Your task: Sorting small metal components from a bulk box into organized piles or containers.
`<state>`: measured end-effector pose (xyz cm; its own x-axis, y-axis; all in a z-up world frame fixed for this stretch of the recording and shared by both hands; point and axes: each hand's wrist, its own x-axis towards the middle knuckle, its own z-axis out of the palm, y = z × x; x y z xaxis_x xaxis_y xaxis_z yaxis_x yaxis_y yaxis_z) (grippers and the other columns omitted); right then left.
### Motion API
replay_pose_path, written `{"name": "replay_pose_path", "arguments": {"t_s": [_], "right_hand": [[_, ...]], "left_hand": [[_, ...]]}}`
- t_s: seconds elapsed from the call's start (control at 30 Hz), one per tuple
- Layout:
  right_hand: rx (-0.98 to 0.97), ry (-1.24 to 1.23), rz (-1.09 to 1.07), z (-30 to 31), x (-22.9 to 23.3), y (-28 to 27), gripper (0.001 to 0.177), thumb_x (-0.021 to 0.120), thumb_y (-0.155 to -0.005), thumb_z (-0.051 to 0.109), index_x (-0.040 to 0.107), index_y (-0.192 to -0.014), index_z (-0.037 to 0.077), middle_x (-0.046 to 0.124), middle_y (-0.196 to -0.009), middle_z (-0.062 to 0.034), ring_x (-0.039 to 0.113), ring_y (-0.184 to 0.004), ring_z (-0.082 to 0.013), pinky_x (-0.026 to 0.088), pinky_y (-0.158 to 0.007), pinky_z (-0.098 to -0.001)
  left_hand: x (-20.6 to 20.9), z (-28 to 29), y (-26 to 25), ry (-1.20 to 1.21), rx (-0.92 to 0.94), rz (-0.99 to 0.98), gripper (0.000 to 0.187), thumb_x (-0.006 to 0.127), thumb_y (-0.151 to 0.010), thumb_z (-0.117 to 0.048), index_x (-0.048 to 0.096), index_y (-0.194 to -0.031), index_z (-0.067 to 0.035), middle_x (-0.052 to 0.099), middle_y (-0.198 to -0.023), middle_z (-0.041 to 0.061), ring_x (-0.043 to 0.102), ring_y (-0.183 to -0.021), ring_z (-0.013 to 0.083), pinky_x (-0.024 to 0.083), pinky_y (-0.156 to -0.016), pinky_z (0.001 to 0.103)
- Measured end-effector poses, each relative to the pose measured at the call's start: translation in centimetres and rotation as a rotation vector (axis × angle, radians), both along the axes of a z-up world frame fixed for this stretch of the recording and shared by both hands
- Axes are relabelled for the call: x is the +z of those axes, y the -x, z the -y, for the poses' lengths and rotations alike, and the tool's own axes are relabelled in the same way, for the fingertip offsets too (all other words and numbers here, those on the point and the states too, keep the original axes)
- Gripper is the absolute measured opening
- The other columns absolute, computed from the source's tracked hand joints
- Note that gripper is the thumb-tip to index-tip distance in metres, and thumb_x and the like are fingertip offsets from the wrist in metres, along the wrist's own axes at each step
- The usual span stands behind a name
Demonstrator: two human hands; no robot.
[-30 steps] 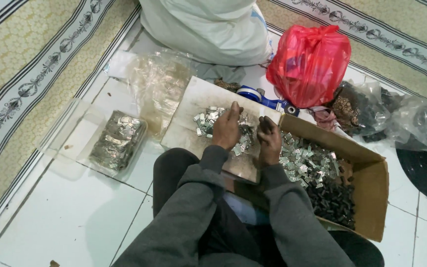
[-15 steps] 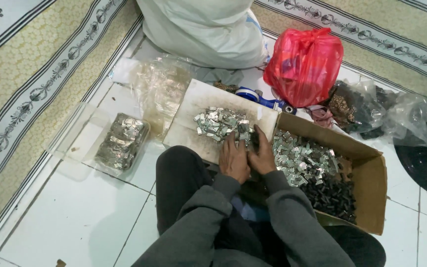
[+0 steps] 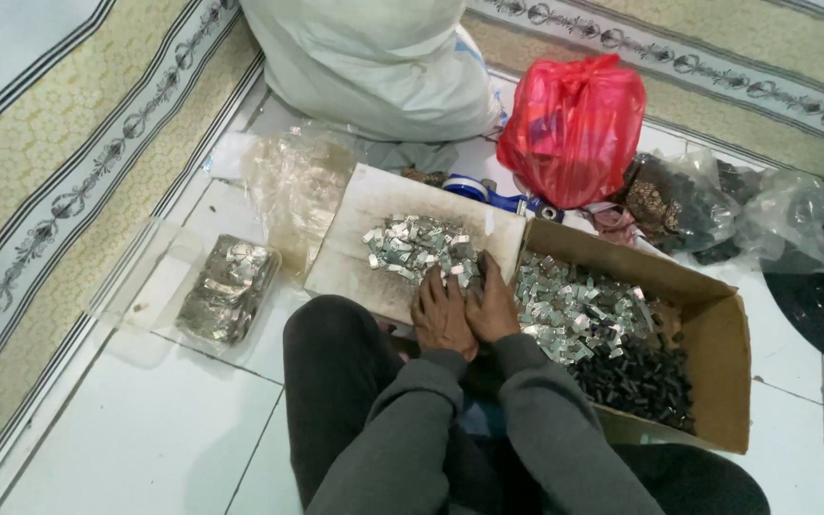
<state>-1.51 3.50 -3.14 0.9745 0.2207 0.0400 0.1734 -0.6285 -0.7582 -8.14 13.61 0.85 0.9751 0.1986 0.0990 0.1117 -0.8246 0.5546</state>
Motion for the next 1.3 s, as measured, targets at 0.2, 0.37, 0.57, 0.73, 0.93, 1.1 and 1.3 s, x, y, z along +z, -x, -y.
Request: {"name": "replay_pose_path", "arguments": {"t_s": [0.2,0.37,0.57,0.73,0.93,1.1,1.3], "right_hand": [[-0.056,0.037,-0.027,-0.2,0.3,0.5,0.075,0.057,-0.091,0.005,0.029,-0.161,0.007,0.05,-0.154,-0.0224,0.047,-0.143,-0.0391,0.043,-0.118,-0.0479],[-0.05,-0.017,-0.013,-0.5,0.5,0.3,0.076,0.059,-0.088,0.002,0.032,-0.159,0.006,0.051,-0.151,-0.0259,0.049,-0.14,-0.0426,0.045,-0.116,-0.0499],[-0.055,-0.026,0.029,-0.4,0.1,0.5,0.075,0.058,-0.088,0.0,0.032,-0.159,0.004,0.051,-0.151,-0.0261,0.049,-0.14,-0.0432,0.044,-0.116,-0.0506],[-0.068,-0.024,0.024,-0.4,-0.8,0.3,0.077,0.058,-0.088,0.0,0.03,-0.16,0.006,0.052,-0.152,-0.0236,0.049,-0.14,-0.0406,0.042,-0.117,-0.0518],[-0.099,0.03,-0.003,-0.1,0.9,1.0,0.08,0.06,-0.088,0.004,0.03,-0.161,0.011,0.053,-0.153,-0.0182,0.049,-0.142,-0.0363,0.04,-0.118,-0.0494],[-0.069,-0.02,0.049,-0.2,-0.7,0.4,0.078,0.06,-0.087,0.0,0.03,-0.159,0.006,0.052,-0.152,-0.0231,0.049,-0.141,-0.0382,0.041,-0.118,-0.0484],[-0.078,-0.087,0.049,-0.8,0.7,0.9,0.077,0.057,-0.087,-0.005,0.03,-0.159,0.002,0.051,-0.151,-0.0282,0.05,-0.139,-0.0429,0.047,-0.113,-0.049]], "left_hand": [[-2.7,1.6,-0.8,-0.207,0.19,0.228,0.044,0.053,-0.102,-0.046,0.053,-0.13,-0.012,0.042,-0.151,0.014,0.041,-0.139,0.0269,0.029,-0.111,0.048],[-2.3,1.7,-1.1,-0.329,0.222,0.279,0.045,0.055,-0.1,-0.047,0.051,-0.13,-0.014,0.043,-0.151,0.015,0.043,-0.137,0.0268,0.028,-0.108,0.046],[-2.5,1.6,-0.8,-0.291,0.143,0.119,0.049,0.056,-0.1,-0.044,0.048,-0.137,-0.013,0.037,-0.156,0.018,0.036,-0.143,0.0313,0.03,-0.108,0.051],[-2.2,1.4,-1.0,-0.275,0.086,0.034,0.053,0.057,-0.099,-0.042,0.045,-0.14,-0.012,0.03,-0.159,0.022,0.03,-0.146,0.0356,0.032,-0.108,0.056],[-2.4,1.8,-0.9,-0.343,0.139,0.11,0.051,0.054,-0.1,-0.047,0.046,-0.138,-0.013,0.035,-0.158,0.019,0.033,-0.145,0.0311,0.03,-0.11,0.051],[-2.4,1.8,-1.2,-0.345,0.176,0.14,0.052,0.054,-0.1,-0.049,0.047,-0.138,-0.014,0.036,-0.159,0.018,0.035,-0.144,0.0304,0.032,-0.11,0.05],[-6.2,1.9,-1.9,-0.259,0.154,0.013,0.048,0.044,-0.105,-0.05,0.041,-0.141,-0.018,0.028,-0.163,0.015,0.028,-0.148,0.0267,0.018,-0.114,0.048]]}}
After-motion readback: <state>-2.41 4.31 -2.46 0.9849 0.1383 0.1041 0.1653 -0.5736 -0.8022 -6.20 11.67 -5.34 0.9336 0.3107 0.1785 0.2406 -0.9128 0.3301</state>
